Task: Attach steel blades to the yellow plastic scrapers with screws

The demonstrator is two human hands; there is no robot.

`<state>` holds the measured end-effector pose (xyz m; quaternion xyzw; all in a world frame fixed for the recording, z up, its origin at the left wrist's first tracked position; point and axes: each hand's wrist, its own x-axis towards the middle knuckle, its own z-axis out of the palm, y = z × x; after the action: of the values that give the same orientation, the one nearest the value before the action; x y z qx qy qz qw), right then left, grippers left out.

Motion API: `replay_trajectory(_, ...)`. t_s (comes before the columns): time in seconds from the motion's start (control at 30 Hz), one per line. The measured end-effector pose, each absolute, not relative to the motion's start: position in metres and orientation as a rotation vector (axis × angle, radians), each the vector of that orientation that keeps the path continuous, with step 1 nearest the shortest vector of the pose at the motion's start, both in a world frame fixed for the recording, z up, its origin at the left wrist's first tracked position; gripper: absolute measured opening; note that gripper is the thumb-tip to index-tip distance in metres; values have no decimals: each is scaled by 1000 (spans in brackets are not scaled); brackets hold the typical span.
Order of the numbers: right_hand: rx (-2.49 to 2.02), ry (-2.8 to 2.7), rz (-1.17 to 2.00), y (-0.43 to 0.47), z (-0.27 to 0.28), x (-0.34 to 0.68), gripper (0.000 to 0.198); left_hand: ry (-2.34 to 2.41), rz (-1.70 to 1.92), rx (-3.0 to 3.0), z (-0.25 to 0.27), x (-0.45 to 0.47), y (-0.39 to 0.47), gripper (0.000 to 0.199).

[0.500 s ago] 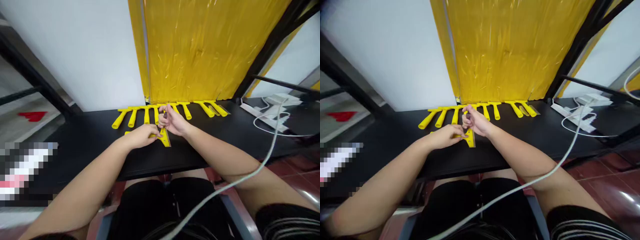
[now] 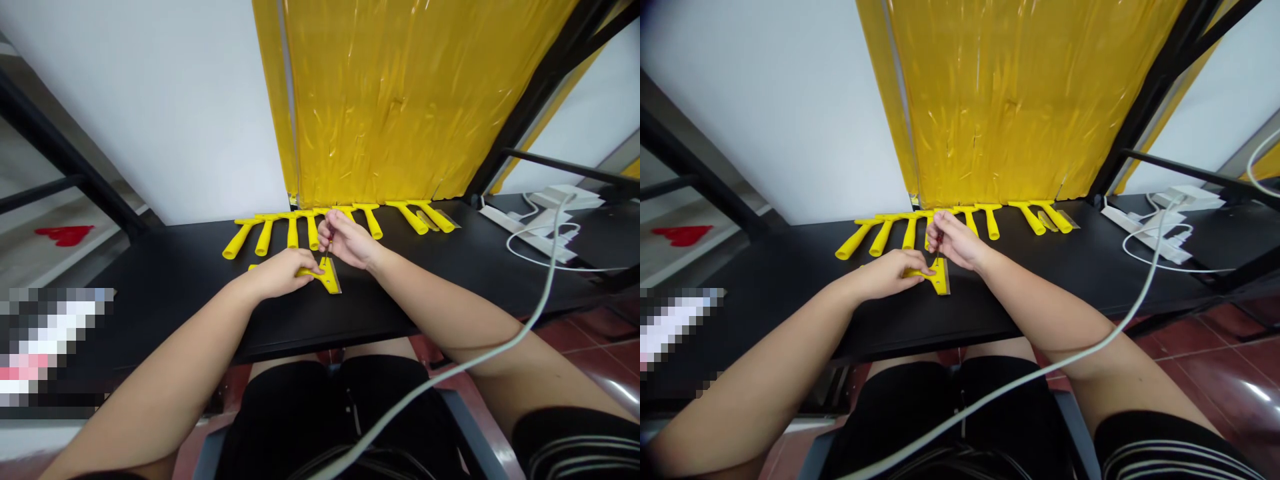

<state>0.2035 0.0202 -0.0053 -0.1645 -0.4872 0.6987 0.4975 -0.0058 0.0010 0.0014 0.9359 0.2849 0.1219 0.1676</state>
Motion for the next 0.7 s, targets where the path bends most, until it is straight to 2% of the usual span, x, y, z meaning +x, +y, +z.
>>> replay_trajectory(0.23, -463, -1191, 1765, 20, -2, 206, 36, 726, 397, 2715, 0, -8, 3, 25)
replay_trajectory(0.33, -464, -1179, 1731, 16, -1, 205, 32, 719, 405, 2709, 1, -8, 3, 25)
replay_trajectory(0.53, -433, -1169, 1664, 22, -4, 206, 41, 712, 411, 2706, 4, -9, 2, 24)
replay_trajectory(0.7, -377, -1167, 1665, 24, -7, 203, 28, 683, 430, 2690, 3, -8, 2, 23)
